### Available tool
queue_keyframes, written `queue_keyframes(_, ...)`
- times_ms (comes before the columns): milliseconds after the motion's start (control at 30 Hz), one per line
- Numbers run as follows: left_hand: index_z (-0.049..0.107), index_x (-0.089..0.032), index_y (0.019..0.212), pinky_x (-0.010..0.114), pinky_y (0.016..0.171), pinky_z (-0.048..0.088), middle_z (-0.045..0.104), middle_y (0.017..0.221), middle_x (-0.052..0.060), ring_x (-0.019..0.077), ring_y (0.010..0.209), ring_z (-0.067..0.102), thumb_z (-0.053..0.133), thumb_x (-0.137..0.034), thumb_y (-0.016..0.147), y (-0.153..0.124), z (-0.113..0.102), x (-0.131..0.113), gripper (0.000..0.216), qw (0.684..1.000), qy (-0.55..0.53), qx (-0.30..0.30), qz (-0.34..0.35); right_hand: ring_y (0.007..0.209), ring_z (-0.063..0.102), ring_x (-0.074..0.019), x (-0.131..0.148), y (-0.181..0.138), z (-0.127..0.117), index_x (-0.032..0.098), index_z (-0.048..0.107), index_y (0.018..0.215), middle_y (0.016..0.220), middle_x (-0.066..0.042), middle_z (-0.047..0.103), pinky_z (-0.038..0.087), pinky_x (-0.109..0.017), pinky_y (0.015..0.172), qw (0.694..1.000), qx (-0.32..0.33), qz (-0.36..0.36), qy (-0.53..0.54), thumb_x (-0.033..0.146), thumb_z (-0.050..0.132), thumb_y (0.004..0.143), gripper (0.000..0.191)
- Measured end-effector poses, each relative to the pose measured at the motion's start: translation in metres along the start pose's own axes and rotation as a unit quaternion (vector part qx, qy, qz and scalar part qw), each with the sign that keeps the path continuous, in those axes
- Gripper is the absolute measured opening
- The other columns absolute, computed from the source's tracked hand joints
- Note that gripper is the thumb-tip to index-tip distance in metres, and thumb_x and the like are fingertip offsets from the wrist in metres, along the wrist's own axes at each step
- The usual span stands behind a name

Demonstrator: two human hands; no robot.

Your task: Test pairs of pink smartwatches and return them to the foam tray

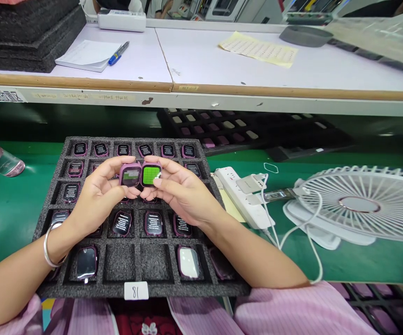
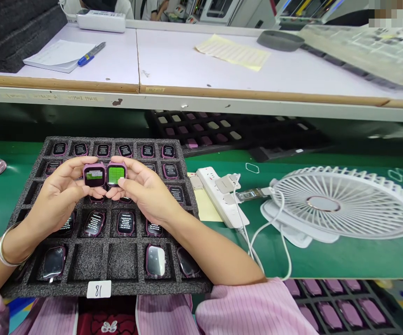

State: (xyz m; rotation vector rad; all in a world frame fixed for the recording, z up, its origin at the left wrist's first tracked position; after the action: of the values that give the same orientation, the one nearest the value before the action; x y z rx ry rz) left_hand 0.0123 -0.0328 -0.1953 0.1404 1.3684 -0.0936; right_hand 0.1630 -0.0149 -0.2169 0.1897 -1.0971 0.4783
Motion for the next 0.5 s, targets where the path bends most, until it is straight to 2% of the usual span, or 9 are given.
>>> queue_keyframes(300, 0.064, -0.022, 0.119, 0.028, 0.075, 0.061, 0.071, 0.103, 0.001, 0.0130, 0.075, 0.071, 0.069, -0.008, 0.074, 0.0007, -0.0026, -0.0017, 0.047, 1.000, 0.008, -0.013, 0.008, 0.077, 0.073, -0.0142, 0.0012, -0.0005, 0.0045, 0.025, 0.061, 0.121, 0.103, 0.000, 0.071, 0.061, -0.029, 0.076, 1.000, 0.009, -0.007, -0.001, 0.010, 0.079, 0.071, 0.055)
queue_keyframes(500, 0.063, -0.021, 0.119, 0.028, 0.075, 0.061, 0.070, 0.107, 0.002, 0.0128, 0.075, 0.071, 0.069, -0.009, 0.074, 0.0006, -0.0017, -0.0022, 0.047, 1.000, 0.004, -0.011, 0.004, 0.075, 0.073, -0.0142, 0.0027, -0.0010, 0.0048, 0.023, 0.060, 0.121, 0.096, 0.000, 0.072, 0.061, -0.029, 0.075, 1.000, 0.008, -0.005, 0.002, 0.018, 0.077, 0.079, 0.045)
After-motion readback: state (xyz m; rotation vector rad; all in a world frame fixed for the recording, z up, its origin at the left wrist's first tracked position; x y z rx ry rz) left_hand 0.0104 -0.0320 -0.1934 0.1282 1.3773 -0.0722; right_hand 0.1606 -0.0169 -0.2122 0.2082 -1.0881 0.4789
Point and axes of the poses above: each hand's wrist, its own y-axis towards the middle knuckle, its own z-axis out of the palm, x = y × z, the point moved 7 cm from there along y, towards the middle knuckle
